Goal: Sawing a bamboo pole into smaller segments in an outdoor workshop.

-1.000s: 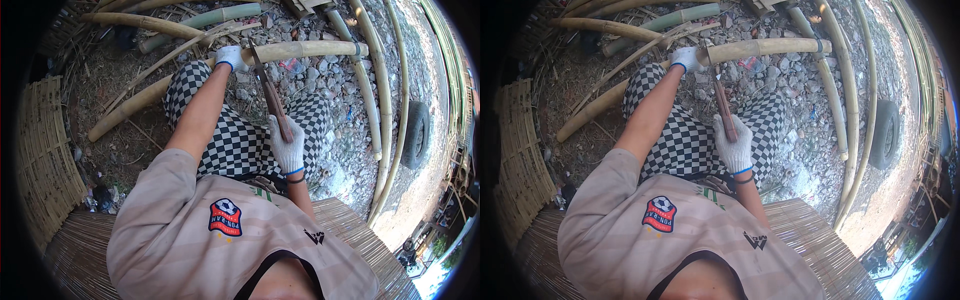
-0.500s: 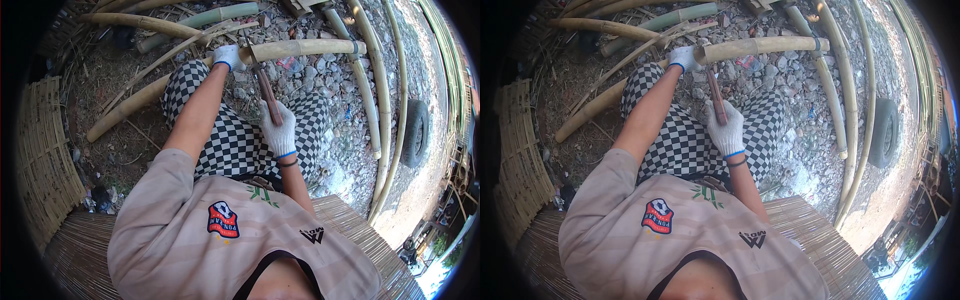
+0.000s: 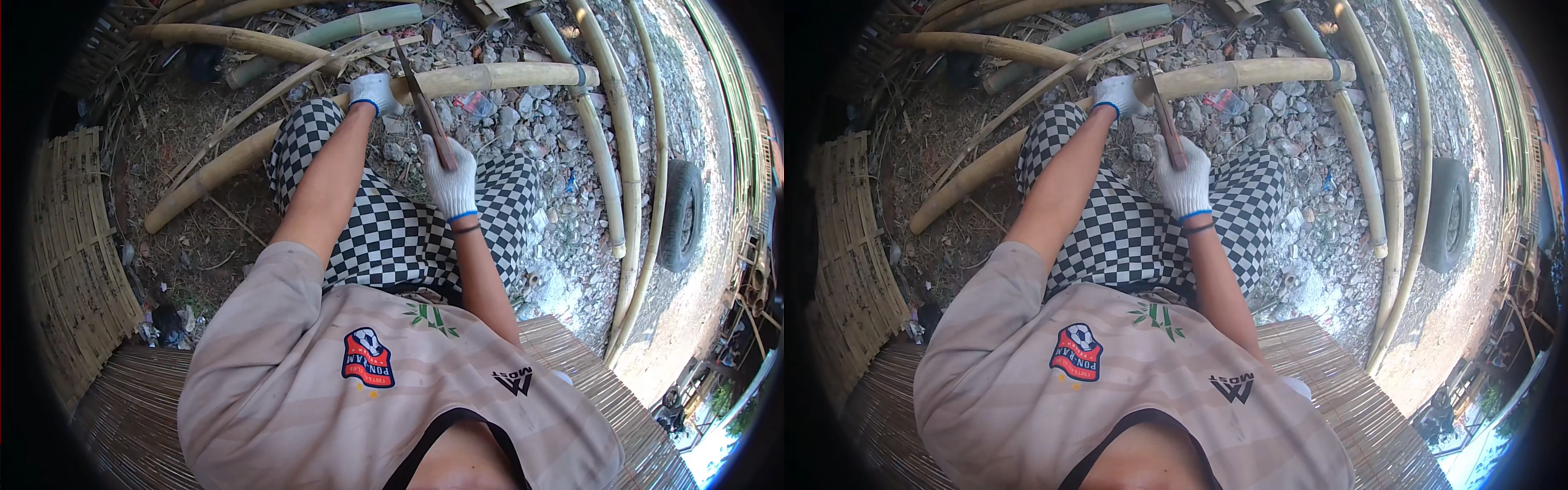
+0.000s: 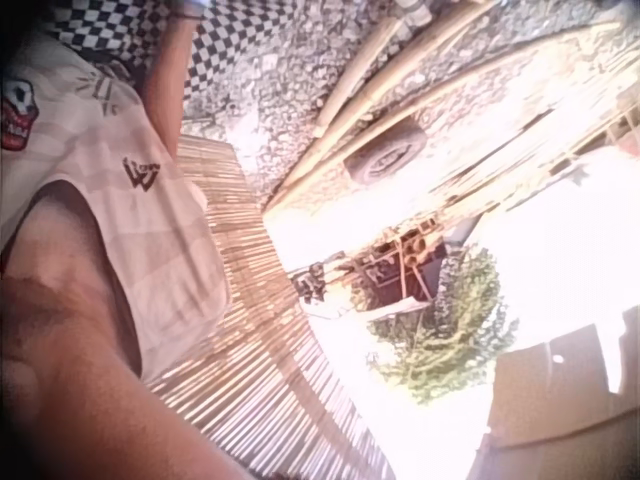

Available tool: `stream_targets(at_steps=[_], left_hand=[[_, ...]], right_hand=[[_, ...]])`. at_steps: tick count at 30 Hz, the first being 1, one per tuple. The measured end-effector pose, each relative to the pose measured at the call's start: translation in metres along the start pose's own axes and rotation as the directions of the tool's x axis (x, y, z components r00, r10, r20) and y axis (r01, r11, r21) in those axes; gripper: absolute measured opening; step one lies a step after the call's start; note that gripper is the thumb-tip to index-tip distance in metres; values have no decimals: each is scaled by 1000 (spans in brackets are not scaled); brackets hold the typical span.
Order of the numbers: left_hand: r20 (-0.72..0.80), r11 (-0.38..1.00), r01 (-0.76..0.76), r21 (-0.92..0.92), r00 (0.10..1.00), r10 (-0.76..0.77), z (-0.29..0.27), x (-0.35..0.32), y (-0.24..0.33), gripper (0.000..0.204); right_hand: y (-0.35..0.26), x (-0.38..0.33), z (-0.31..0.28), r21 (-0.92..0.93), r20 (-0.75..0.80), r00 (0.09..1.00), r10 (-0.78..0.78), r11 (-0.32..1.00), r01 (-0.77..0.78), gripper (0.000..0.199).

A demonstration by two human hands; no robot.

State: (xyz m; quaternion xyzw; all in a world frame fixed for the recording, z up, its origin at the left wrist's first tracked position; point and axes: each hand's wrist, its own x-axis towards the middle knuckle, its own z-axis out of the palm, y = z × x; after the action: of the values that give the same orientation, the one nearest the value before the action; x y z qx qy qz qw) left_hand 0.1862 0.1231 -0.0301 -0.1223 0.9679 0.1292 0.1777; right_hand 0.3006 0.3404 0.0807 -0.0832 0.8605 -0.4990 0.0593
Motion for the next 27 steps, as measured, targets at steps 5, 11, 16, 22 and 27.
stream_targets(at_steps=[5,11,16,22,27], left_hand=[[10,1000,-8,-18,1000,8,9,3,-1,76],[16,999,39,28,999,-40,-12,-11,-5,76],[24,999,-23,-26,999,24,-2,6,12,69],[25,999,32,14,999,-32,-16,-20,-9,71],[-3,1000,-2,-12,1000,2,-4,-5,9,72]], right_hand=[[-5,15,5,-62,71,997,-12,998,17,30],[-31,-81,-51,-92,46,999,-27,995,31,18],[16,43,17,-66,20,995,-93,993,94,29],[-23,-76,-56,-176,126,992,-9,984,31,18],[12,9,8,31,41,998,51,998,-53,22]])
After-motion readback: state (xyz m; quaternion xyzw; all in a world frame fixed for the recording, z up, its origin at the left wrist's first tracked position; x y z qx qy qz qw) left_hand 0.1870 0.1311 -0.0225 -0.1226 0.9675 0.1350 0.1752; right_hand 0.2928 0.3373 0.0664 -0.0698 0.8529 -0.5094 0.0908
